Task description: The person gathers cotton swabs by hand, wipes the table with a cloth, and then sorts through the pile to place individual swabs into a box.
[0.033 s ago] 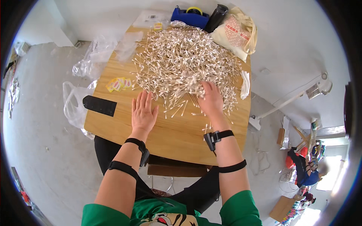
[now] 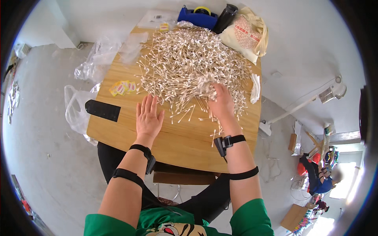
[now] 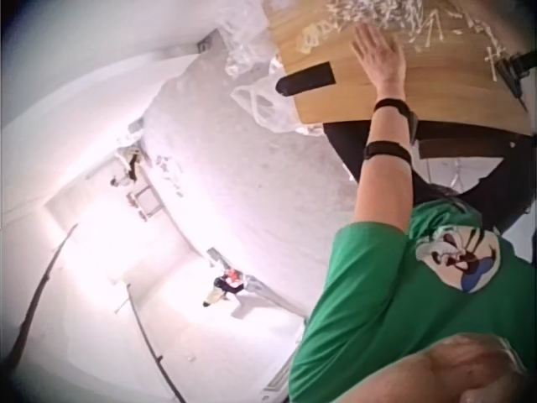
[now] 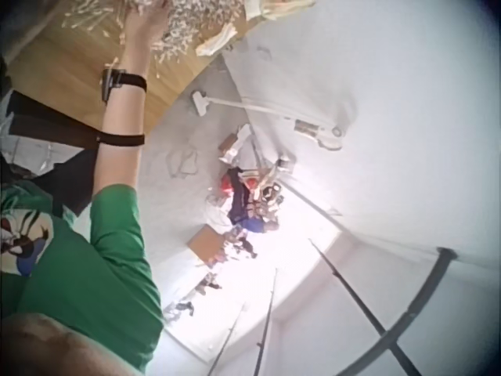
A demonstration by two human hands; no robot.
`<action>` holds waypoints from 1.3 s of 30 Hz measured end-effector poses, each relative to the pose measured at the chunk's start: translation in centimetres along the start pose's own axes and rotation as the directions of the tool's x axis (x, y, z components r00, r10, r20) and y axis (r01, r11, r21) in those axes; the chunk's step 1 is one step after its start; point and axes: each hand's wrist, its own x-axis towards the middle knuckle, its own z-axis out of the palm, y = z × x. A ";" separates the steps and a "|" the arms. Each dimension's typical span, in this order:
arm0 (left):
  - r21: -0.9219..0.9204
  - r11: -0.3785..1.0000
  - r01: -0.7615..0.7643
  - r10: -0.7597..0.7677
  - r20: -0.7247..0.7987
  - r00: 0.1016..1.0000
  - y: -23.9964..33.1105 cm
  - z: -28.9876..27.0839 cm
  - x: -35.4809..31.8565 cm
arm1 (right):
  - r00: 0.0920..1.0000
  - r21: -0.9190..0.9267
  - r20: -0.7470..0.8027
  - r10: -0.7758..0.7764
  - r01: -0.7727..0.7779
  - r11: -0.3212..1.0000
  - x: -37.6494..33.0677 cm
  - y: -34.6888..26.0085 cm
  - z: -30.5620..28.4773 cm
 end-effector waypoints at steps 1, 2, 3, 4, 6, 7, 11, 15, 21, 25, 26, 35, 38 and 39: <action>0.003 1.000 0.011 -0.011 -0.006 1.000 -0.6 -0.2 -0.1 | 0.997 0.153 -0.026 0.077 -0.072 0.986 0.5 -0.2 -0.4; -0.013 1.000 0.006 -0.006 -0.002 1.000 -0.3 -0.1 0.0 | 0.985 0.287 -0.049 0.168 -0.148 0.947 1.0 0.6 -1.1; -0.004 1.000 0.006 -0.006 0.003 1.000 -0.1 0.0 0.1 | 0.976 0.328 -0.053 0.213 -0.184 0.926 1.8 1.6 -1.5; 0.006 1.000 0.005 -0.005 0.008 1.000 0.2 0.0 0.2 | 0.974 0.316 -0.056 0.219 -0.191 0.929 2.1 2.6 -2.3; -0.003 1.000 0.010 -0.010 0.004 1.000 0.2 -0.1 0.1 | 0.981 0.474 -0.069 0.179 -0.125 0.872 2.8 3.5 -3.5; 0.003 1.000 0.010 -0.010 -0.003 1.000 0.1 -0.1 0.2 | 0.977 0.602 0.002 0.211 -0.169 0.780 3.3 3.9 -4.0; 0.013 1.000 0.008 -0.007 -0.012 1.000 0.3 0.0 0.2 | 0.945 0.762 -0.140 0.294 -0.087 0.642 4.2 5.7 -3.1; 0.033 0.999 0.010 -0.010 -0.011 1.000 0.0 -0.1 0.0 | 0.899 0.549 -0.134 0.418 -0.284 0.786 3.7 5.8 -3.0; 0.036 0.999 -0.005 0.007 -0.036 0.999 0.5 0.0 0.3 | 0.809 0.450 -0.382 0.447 -0.260 0.854 1.7 7.2 -1.2; 0.054 0.999 -0.003 0.005 -0.037 0.999 -0.1 -0.2 0.1 | 0.821 0.180 -0.522 0.229 -0.157 0.971 -0.2 4.0 -0.2; 0.058 0.998 0.000 0.001 -0.029 1.000 -0.1 -0.4 0.1 | 0.860 0.105 -0.496 0.119 -0.076 0.992 -0.8 2.9 0.0; 0.044 0.999 -0.007 0.008 -0.026 1.000 0.3 -0.3 0.6 | 0.985 -0.129 -0.148 -0.088 0.069 0.989 -0.1 -3.8 3.8; 0.054 0.998 -0.013 0.015 -0.030 0.999 0.3 -0.5 0.3 | 0.984 -0.084 -0.143 -0.101 0.090 0.992 0.9 -3.8 4.0; 0.058 0.998 -0.024 0.027 -0.045 0.999 0.3 -0.5 0.3 | 0.987 -0.134 -0.121 -0.103 0.087 0.987 1.4 -3.6 3.9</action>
